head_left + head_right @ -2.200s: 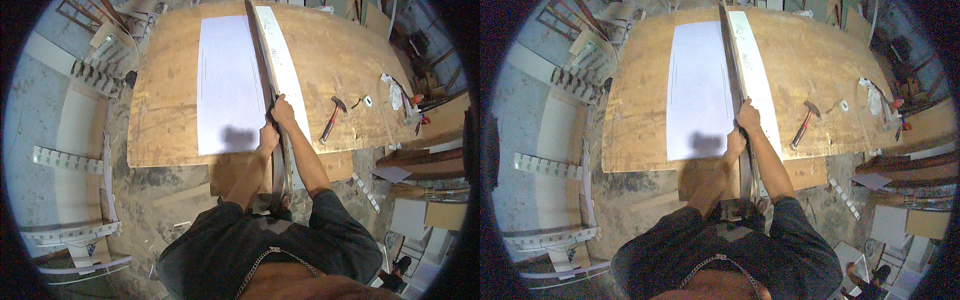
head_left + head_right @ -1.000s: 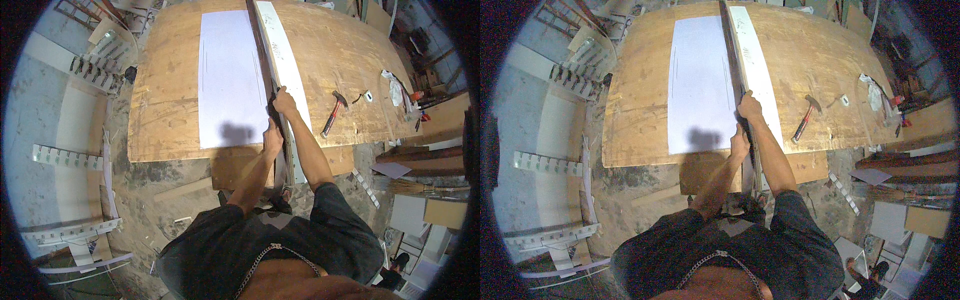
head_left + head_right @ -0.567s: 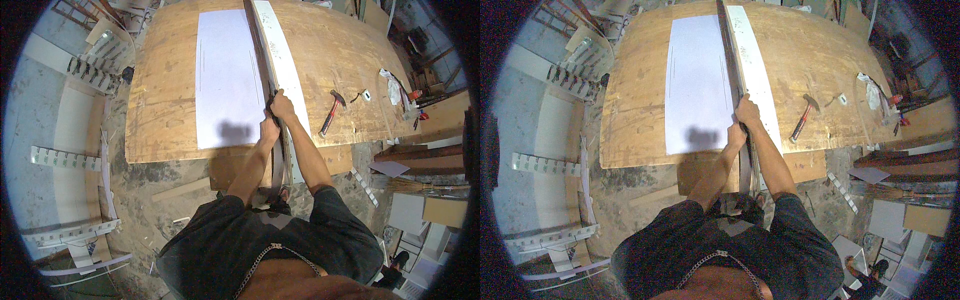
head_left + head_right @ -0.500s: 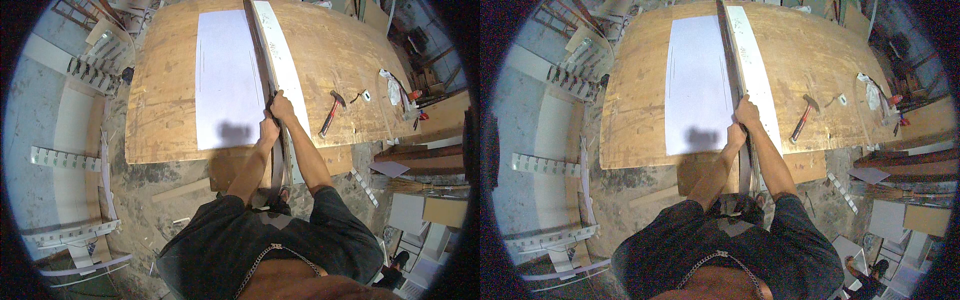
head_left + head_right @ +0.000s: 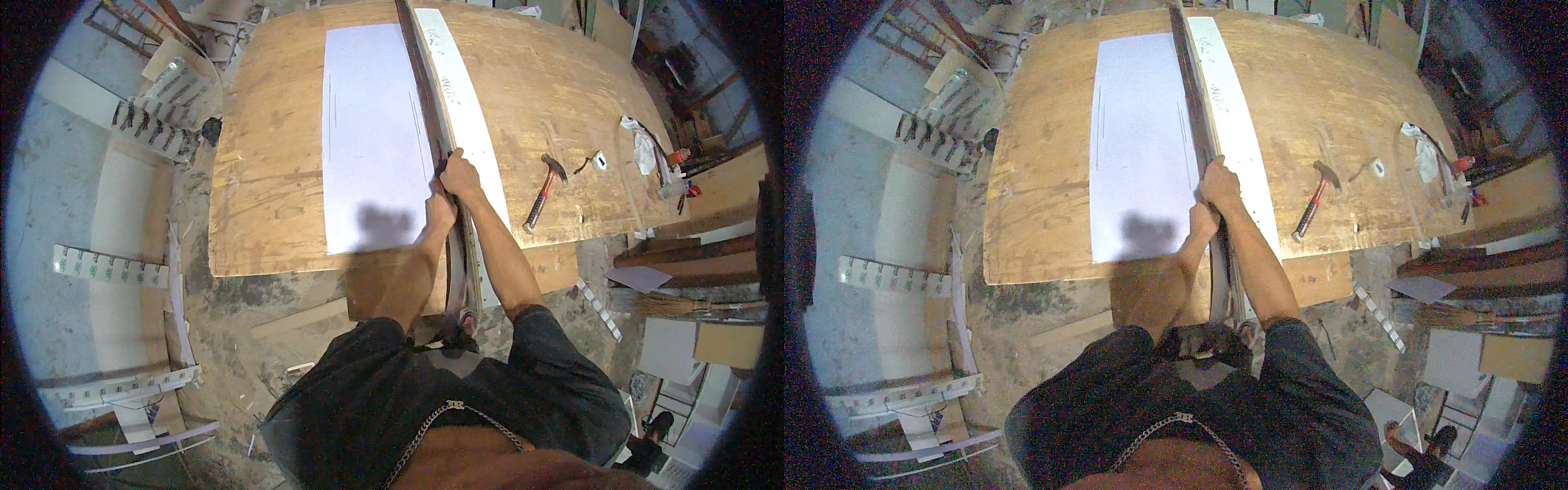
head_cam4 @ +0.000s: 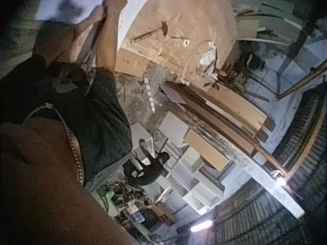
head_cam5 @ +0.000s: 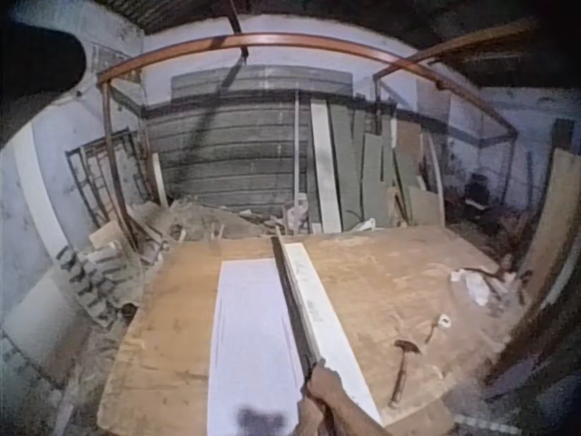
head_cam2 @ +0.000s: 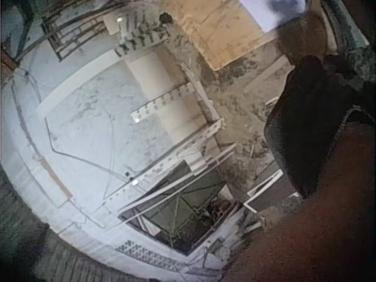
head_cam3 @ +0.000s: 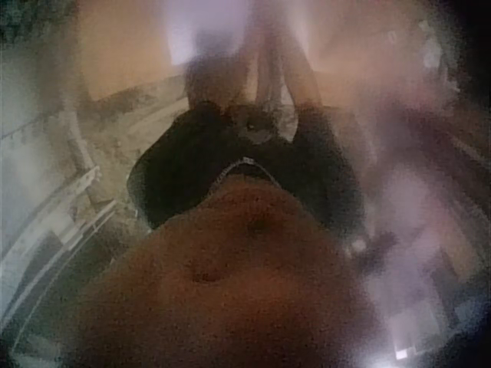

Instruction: The person uses a utility knife to cut a white sheet material along a straight edge on a wooden workbench. They repeatedly align the straight edge, score the material, and adjust the position to complete the cut.

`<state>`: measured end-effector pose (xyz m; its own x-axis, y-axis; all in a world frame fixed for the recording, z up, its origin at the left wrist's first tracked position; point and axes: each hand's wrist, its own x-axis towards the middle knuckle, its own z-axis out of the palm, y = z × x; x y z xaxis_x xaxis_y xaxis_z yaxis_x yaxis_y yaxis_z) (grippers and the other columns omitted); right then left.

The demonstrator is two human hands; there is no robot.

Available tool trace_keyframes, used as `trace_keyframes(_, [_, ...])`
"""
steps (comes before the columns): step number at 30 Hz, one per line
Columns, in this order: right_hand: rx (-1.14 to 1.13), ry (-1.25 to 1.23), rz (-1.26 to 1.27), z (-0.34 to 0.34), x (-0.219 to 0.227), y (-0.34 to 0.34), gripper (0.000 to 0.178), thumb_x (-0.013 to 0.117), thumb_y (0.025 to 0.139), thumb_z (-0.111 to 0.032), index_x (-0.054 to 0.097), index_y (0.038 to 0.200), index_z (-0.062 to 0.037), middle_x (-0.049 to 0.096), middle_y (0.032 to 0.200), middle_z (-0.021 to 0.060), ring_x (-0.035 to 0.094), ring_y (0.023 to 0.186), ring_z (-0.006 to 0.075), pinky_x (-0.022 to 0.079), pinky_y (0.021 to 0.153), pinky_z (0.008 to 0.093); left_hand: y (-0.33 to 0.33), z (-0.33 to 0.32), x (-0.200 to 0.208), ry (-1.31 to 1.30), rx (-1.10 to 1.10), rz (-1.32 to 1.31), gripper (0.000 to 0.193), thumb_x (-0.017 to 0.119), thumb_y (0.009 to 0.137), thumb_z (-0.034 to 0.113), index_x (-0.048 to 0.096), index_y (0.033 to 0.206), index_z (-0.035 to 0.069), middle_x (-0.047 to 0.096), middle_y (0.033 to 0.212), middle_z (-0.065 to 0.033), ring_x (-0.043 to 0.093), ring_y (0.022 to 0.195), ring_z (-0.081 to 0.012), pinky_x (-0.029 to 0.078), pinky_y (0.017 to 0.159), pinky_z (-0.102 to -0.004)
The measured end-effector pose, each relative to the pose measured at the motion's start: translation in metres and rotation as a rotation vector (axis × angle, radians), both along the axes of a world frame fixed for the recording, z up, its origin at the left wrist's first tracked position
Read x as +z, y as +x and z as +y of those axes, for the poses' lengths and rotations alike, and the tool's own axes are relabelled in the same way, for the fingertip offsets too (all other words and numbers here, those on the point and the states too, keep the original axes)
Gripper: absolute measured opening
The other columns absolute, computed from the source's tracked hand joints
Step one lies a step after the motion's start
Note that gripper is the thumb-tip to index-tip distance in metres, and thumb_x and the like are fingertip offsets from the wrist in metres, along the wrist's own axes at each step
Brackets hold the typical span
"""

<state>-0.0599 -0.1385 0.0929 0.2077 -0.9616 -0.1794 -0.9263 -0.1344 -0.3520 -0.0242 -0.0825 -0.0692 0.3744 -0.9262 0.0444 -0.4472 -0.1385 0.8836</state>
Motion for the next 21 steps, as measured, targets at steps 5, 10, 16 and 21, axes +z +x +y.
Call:
trace_keyframes(5, [-0.013,0.005,0.040,0.005,-0.009,-0.013,0.056,0.057,0.081,-0.010,0.038,0.125,0.0182,0.067,0.097,0.0338,0.069,0.091,0.0424,0.055,0.086,0.0466,-0.026,0.056,0.052,-0.077,0.020,0.078,0.058,0.057,0.089,0.006,0.033,0.140,-0.006,0.064,0.097,-0.0323,0.063,0.083,-0.0503,0.053,0.072,-0.0545])
trace_keyframes(10, [-0.012,-0.009,0.037,0.002,-0.009,-0.007,0.057,0.057,0.081,-0.010,0.037,0.126,0.0179,0.067,0.098,0.0337,0.069,0.092,0.0430,0.055,0.087,0.0461,-0.030,0.071,0.039,-0.085,-0.017,0.051,0.065,0.055,0.089,0.004,0.026,0.146,-0.006,0.061,0.105,-0.0356,0.064,0.085,-0.0498,0.053,0.072,-0.0534])
trace_keyframes(16, [-0.027,0.020,0.010,0.010,-0.005,-0.023,0.044,0.056,0.082,-0.010,0.042,0.117,0.0135,0.067,0.098,0.0340,0.069,0.092,0.0442,0.054,0.087,0.0476,-0.030,0.052,0.031,-0.055,-0.006,0.056,0.061,0.056,0.087,0.003,0.033,0.141,-0.012,0.064,0.093,-0.0327,0.064,0.084,-0.0490,0.053,0.073,-0.0541])
trace_keyframes(21, [-0.005,-0.005,-0.012,0.021,-0.003,-0.023,0.043,0.060,0.081,-0.011,0.043,0.113,0.0127,0.067,0.092,0.0338,0.069,0.089,0.0451,0.055,0.083,0.0489,-0.018,0.027,0.014,0.059,0.012,-0.031,0.063,0.061,0.082,0.004,0.036,0.139,-0.009,0.066,0.089,-0.0310,0.065,0.084,-0.0487,0.053,0.074,-0.0536])
